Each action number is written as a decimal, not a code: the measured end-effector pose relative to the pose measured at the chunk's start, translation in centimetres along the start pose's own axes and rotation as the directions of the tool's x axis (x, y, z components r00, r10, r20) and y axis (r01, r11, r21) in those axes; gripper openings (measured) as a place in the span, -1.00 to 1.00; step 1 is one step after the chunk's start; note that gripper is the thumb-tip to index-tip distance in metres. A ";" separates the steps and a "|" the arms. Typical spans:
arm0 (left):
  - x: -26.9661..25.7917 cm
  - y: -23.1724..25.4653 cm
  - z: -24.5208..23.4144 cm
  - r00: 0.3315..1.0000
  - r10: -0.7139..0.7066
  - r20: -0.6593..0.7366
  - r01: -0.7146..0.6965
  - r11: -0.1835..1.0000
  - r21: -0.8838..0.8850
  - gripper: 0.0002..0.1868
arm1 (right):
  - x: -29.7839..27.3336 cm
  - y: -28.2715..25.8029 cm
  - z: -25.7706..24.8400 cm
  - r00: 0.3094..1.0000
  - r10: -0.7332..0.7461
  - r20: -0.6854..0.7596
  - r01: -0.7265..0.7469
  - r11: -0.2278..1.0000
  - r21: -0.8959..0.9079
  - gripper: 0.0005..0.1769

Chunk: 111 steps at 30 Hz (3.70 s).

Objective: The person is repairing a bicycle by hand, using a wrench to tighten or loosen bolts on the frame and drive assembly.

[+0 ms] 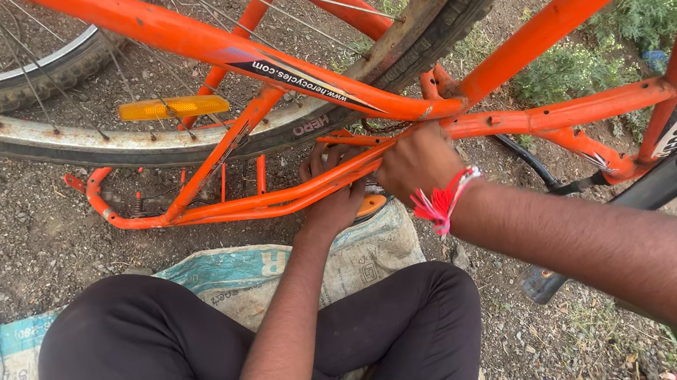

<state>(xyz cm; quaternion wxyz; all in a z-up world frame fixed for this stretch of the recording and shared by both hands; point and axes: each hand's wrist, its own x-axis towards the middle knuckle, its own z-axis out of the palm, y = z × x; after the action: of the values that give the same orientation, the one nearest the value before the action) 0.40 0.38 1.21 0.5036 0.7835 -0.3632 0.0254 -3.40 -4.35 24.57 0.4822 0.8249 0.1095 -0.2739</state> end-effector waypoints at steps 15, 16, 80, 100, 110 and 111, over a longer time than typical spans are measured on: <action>0.0 -0.1 0.3 1.000 -0.002 -0.024 0.003 1.000 0.011 -0.53 | -0.3 2.7 0.4 0.979 -0.041 -0.198 0.070 0.988 0.138 -0.90; -0.1 0.0 0.5 1.000 -0.005 -0.018 0.005 1.000 0.018 -0.52 | 0.1 2.2 0.4 0.982 -0.022 -0.188 0.051 0.988 0.148 -0.89; 0.2 0.9 -0.4 0.993 0.064 -0.102 -0.062 0.998 0.032 -0.45 | 1.8 -13.3 21.5 0.602 0.791 0.106 -0.202 0.022 0.979 -0.59; 0.1 0.5 0.2 0.998 0.050 -0.045 -0.047 0.997 0.054 -0.57 | 3.9 -13.6 24.8 0.540 0.839 0.066 -0.019 -0.066 0.998 -0.48; 0.4 1.9 -1.5 1.000 0.022 -0.009 -0.022 1.000 0.017 -0.61 | 3.8 -12.4 23.8 0.540 0.840 0.060 -0.024 -0.056 0.998 -0.41; 0.2 1.8 -1.5 1.000 0.018 0.002 -0.018 1.000 0.015 -0.62 | 3.6 -12.1 23.7 0.531 0.847 0.031 -0.011 -0.029 1.000 -0.43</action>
<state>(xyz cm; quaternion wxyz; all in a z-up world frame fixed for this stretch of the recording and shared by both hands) 0.01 1.06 3.40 0.4974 0.7839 -0.3703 0.0319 -14.01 -18.72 4.54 -0.1619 0.9360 -0.2327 0.2087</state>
